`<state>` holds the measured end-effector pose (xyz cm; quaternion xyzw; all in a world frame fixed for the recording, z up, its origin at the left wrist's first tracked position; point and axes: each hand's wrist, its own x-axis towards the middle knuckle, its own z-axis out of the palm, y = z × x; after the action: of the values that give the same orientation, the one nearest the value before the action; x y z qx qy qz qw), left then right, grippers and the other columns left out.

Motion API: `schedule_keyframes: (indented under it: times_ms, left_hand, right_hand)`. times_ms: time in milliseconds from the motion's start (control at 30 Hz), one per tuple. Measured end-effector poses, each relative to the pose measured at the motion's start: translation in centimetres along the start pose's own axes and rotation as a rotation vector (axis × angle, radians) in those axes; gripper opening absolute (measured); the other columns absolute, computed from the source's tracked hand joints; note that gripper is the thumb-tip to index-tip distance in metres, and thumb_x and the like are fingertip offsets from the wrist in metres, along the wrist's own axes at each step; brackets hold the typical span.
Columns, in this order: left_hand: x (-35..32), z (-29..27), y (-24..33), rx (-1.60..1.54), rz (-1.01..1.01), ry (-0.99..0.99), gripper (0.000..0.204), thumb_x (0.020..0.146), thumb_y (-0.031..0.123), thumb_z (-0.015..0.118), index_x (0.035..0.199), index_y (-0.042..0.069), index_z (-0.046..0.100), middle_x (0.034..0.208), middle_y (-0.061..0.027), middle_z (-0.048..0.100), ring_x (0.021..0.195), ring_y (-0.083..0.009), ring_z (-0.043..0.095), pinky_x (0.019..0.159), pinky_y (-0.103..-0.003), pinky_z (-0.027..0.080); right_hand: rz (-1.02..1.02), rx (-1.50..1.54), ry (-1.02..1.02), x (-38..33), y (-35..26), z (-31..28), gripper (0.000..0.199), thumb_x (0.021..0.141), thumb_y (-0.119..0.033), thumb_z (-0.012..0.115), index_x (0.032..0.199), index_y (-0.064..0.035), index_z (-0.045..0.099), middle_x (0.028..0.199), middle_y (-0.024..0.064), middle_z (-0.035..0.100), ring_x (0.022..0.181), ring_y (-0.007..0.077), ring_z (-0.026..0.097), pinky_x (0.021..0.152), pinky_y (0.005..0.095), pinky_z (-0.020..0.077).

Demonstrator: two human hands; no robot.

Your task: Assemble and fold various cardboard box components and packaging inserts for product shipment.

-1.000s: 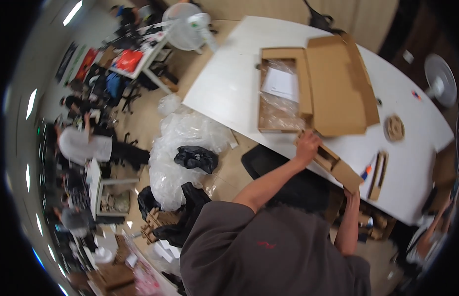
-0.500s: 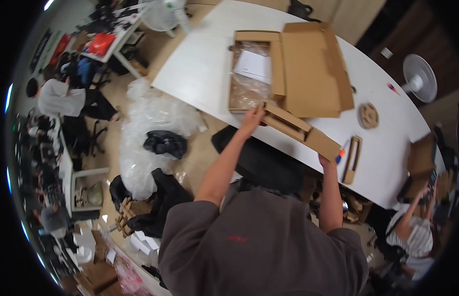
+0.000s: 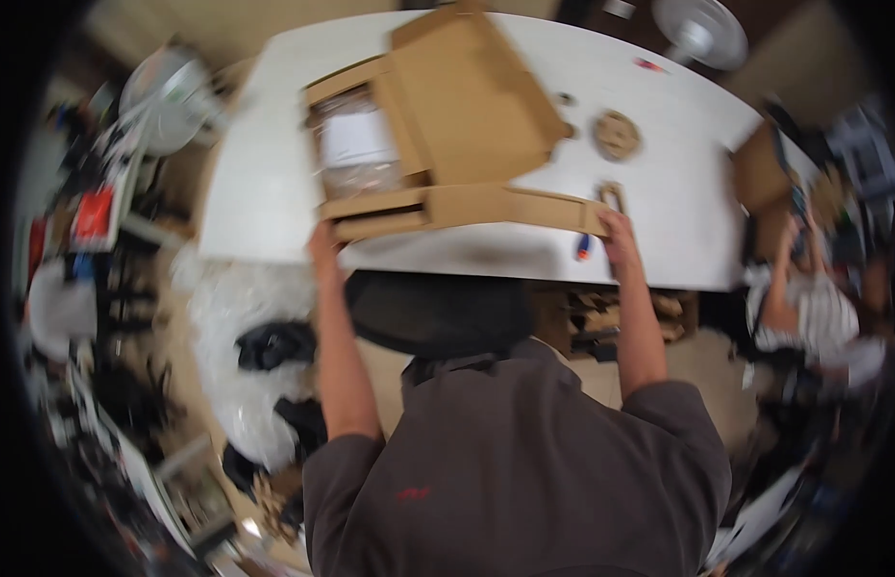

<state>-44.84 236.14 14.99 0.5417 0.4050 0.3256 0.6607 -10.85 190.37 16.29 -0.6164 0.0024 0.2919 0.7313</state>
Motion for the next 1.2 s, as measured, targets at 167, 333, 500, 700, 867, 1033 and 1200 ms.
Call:
schedule_keyframes:
  times_ms: [167,333,500,700,867,1033,1200]
  left_hand:
    - [-2.0,2.1,0.7,-0.096,-0.124,0.186,0.045,0.096,0.037,0.053,0.125,0.002,0.055,0.117,-0.0117,0.059,0.101,-0.0235,0.061,0.08,-0.038,0.057]
    - [-4.3,5.2,0.8,-0.031,-0.171,0.118,0.046,0.099,0.039,0.049,0.125,0.002,0.053,0.116,-0.0117,0.058,0.097,-0.022,0.061,0.081,-0.036,0.055]
    - [-5.4,7.3,0.4,-0.03,-0.203,0.133,0.049,0.099,0.04,0.048,0.129,0.001,0.051,0.117,-0.0141,0.057,0.096,-0.0251,0.061,0.083,-0.037,0.055]
    - [-5.6,7.6,0.5,-0.025,-0.178,0.086,0.051,0.099,0.039,0.048,0.13,-0.001,0.049,0.119,-0.0154,0.055,0.099,-0.027,0.06,0.084,-0.038,0.055]
    - [-5.8,7.3,0.5,-0.017,-0.204,0.076,0.049,0.099,0.038,0.048,0.129,0.001,0.05,0.12,-0.0151,0.055,0.102,-0.0264,0.06,0.085,-0.039,0.054]
    - [-6.0,7.5,0.7,-0.024,-0.189,0.086,0.047,0.099,0.038,0.051,0.13,0.002,0.051,0.12,-0.014,0.057,0.098,-0.0266,0.061,0.082,-0.038,0.054]
    - [-6.0,8.1,1.0,-0.017,-0.187,0.105,0.046,0.099,0.037,0.051,0.129,0.002,0.051,0.12,-0.0137,0.057,0.1,-0.0261,0.061,0.082,-0.039,0.054]
  right_hand:
    - [-0.125,0.222,0.261,-4.1,0.6,-8.9,0.035,0.085,-0.021,0.068,0.108,0.0053,0.063,0.104,0.0117,0.067,0.097,0.0219,0.064,0.09,0.0418,0.0502]
    - [-0.103,0.416,0.667,-7.8,3.8,-13.9,0.032,0.087,-0.022,0.069,0.113,-0.0068,0.061,0.11,0.0033,0.064,0.104,0.0199,0.059,0.093,0.0465,0.0457]
    - [-0.031,0.533,0.829,-8.7,7.9,-15.0,0.025,0.086,-0.022,0.071,0.106,-0.011,0.062,0.105,0.0019,0.063,0.101,0.0163,0.059,0.087,0.0405,0.0455]
    - [-0.015,0.512,0.864,-6.2,9.9,-13.7,0.033,0.084,-0.027,0.073,0.11,-0.0126,0.061,0.106,-0.0006,0.063,0.099,0.0144,0.057,0.086,0.0386,0.0405]
    - [0.021,0.396,0.865,-4.1,9.7,-12.5,0.029,0.083,-0.03,0.073,0.101,-0.0093,0.065,0.097,0.0004,0.064,0.088,0.0128,0.054,0.074,0.0341,0.039]
    - [0.101,0.203,0.918,-3.6,8.7,-11.0,0.035,0.084,-0.031,0.071,0.104,-0.003,0.068,0.097,0.0043,0.065,0.084,0.0151,0.055,0.07,0.0331,0.0408]
    - [0.175,-0.211,1.037,-4.4,7.2,-9.3,0.054,0.081,-0.035,0.071,0.116,0.0051,0.063,0.112,0.015,0.066,0.101,0.0251,0.062,0.088,0.0353,0.0457]
